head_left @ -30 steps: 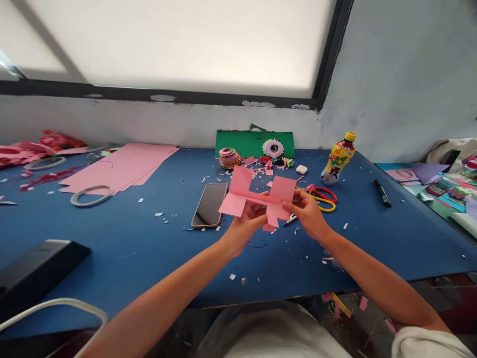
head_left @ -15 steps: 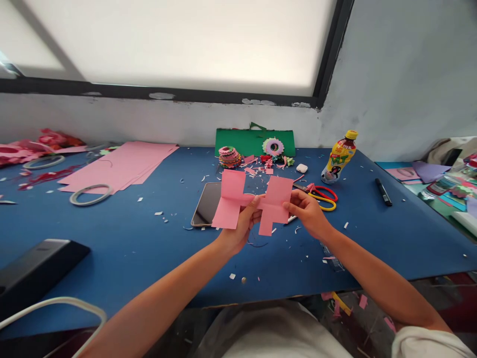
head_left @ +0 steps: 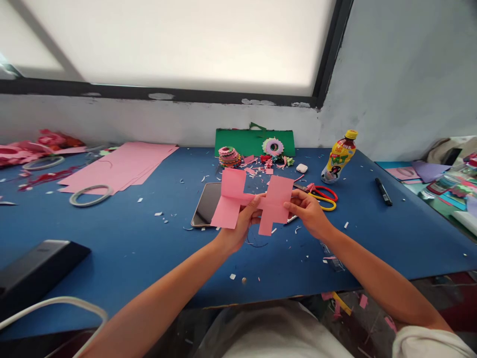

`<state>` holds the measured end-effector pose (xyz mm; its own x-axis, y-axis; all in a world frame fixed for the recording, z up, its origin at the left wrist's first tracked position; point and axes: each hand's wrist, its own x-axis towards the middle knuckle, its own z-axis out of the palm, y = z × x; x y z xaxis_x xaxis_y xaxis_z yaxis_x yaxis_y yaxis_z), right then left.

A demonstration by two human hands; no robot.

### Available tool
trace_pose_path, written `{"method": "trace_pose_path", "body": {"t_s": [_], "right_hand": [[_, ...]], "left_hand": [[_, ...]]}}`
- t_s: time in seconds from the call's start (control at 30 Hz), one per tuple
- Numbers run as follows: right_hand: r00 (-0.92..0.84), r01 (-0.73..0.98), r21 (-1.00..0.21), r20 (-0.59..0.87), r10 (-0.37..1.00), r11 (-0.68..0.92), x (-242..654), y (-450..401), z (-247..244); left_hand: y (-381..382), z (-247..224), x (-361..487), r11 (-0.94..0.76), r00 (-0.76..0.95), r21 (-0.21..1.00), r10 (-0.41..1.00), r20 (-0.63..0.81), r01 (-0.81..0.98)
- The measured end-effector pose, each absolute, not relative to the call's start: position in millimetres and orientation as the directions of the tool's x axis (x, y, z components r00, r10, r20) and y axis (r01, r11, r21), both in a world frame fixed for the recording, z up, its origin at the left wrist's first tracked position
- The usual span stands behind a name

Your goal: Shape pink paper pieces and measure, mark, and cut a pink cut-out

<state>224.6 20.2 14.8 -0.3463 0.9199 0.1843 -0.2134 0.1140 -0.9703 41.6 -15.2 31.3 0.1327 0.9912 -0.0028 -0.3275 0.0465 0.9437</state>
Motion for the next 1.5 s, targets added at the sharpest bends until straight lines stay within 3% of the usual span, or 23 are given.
{"method": "trace_pose_path", "body": {"t_s": [0.33,0.5,0.63,0.73,0.87,1.0,1.1,1.2,1.3,1.37,1.5], "right_hand": [[-0.326,-0.126,-0.967,0.251,0.911,0.221,226,23,12],[-0.266,0.121,-0.912,0.351,0.898,0.392,229,23,8],[-0.442,0.27,-0.655,0.567,0.696,0.705,238,21,12],[-0.575,0.324,-0.409,0.631,0.521,0.853,245,21,14],[-0.631,0.382,-0.217,0.649,0.425,0.898,248,22,12],[-0.669,0.416,-0.159,0.614,0.42,0.895,245,20,12],[-0.662,0.386,-0.265,0.588,0.465,0.884,242,16,15],[-0.577,0.325,-0.548,0.531,0.62,0.771,238,13,18],[-0.509,0.253,-0.815,0.346,0.788,0.521,233,12,19],[-0.488,0.199,-0.907,0.237,0.84,0.371,229,13,19],[-0.476,0.078,-0.976,0.142,0.868,0.202,224,14,17]], "left_hand": [[-11,25,42,-0.058,0.124,0.987,0.989,0.077,-0.148],[-13,24,43,0.007,0.111,0.987,0.994,0.011,-0.16],[-14,27,41,0.062,0.108,0.969,0.994,-0.036,-0.241],[-14,30,41,0.091,0.119,0.953,0.991,-0.058,-0.29],[-15,31,41,0.08,0.146,0.949,0.989,-0.036,-0.306],[-16,27,42,0.021,0.169,0.959,0.985,0.028,-0.282],[-14,23,41,-0.01,0.107,0.966,0.994,0.039,-0.26],[-11,22,41,-0.03,0.053,0.968,0.998,0.044,-0.249],[-10,23,40,-0.043,0.017,0.967,0.999,0.049,-0.253],[-10,23,40,-0.046,0.025,0.967,0.998,0.054,-0.25],[-10,23,40,-0.056,0.031,0.97,0.997,0.065,-0.239]]}}
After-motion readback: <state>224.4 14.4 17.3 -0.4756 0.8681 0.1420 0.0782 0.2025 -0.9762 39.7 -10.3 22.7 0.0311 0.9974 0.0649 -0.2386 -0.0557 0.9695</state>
